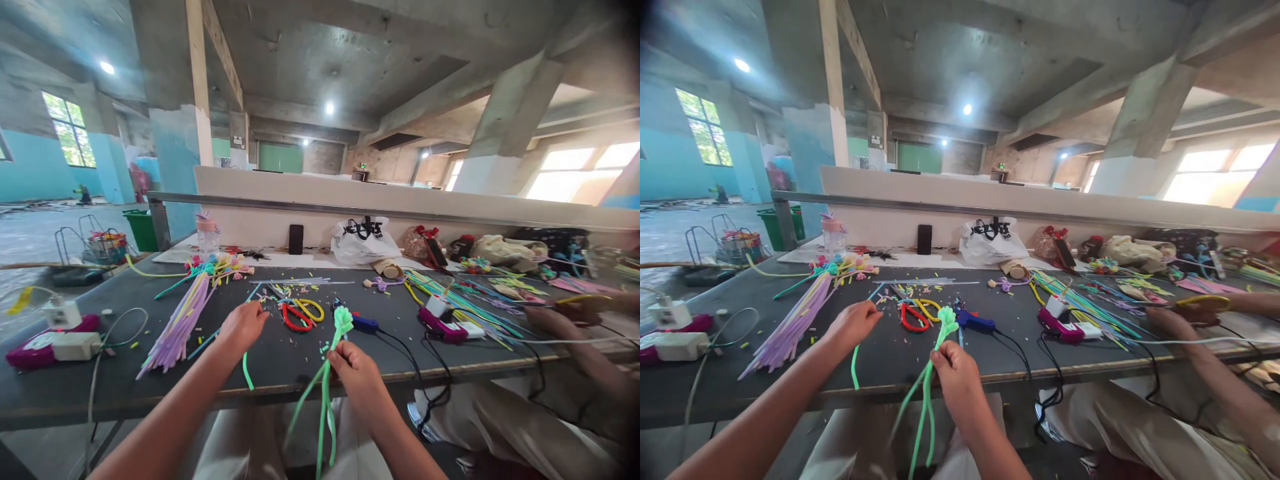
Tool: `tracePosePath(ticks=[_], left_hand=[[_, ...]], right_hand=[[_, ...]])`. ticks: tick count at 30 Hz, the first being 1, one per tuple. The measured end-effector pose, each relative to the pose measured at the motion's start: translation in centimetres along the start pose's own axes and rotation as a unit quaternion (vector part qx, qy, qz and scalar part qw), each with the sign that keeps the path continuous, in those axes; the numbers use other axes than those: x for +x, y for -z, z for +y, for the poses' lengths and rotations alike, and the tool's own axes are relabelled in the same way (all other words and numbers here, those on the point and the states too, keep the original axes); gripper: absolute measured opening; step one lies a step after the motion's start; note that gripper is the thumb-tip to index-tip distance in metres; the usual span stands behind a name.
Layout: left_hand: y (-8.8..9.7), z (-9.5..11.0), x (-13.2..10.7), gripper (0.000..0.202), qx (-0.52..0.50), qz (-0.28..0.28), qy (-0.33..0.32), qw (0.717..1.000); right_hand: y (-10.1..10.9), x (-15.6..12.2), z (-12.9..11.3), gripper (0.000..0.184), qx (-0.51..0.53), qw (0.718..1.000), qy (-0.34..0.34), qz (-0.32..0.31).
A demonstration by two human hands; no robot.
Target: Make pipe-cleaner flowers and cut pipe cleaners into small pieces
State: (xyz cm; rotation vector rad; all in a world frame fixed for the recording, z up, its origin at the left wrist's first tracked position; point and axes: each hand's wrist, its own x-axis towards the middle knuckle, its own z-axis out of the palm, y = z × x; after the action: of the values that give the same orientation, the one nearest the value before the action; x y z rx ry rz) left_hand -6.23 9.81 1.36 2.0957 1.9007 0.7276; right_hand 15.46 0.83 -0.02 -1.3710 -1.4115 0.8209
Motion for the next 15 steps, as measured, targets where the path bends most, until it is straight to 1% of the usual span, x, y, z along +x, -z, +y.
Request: tracePosePath(ticks=[3, 6, 9, 11, 15], left_hand=[[-0.8, -1.3, 2.3, 0.030, 0.056, -0.033, 0.046, 0.997], [-1.9, -1.6, 3.3, 0.025, 0.086, -0.065, 0.062, 0.992], [-2.3, -1.7, 3.4, 0.020, 0.097, -0.079, 0.070, 0.990], [-2.0, -1.7, 3.1, 0.020, 0.096, -0.081, 0.077, 0.989], [-1.3, -1.9, 2.6, 0.022, 0.073, -0.076, 0.089, 0.990]], right_hand=[[-0.3, -0.1, 0.1, 0.021, -0.003, 1.000, -0.008, 0.005], [-0.2, -0.2, 0.3, 0.020, 0.003, 1.000, -0.007, 0.006], [0.0, -0.4, 0.3, 0.019, 0.002, 1.000, -0.006, 0.019], [-0.1, -0.5, 0.1, 0.020, 0.011, 0.999, -0.011, 0.028], [-0.3, -0.5, -0.1, 0.019, 0.032, 0.999, -0.020, 0.026]])
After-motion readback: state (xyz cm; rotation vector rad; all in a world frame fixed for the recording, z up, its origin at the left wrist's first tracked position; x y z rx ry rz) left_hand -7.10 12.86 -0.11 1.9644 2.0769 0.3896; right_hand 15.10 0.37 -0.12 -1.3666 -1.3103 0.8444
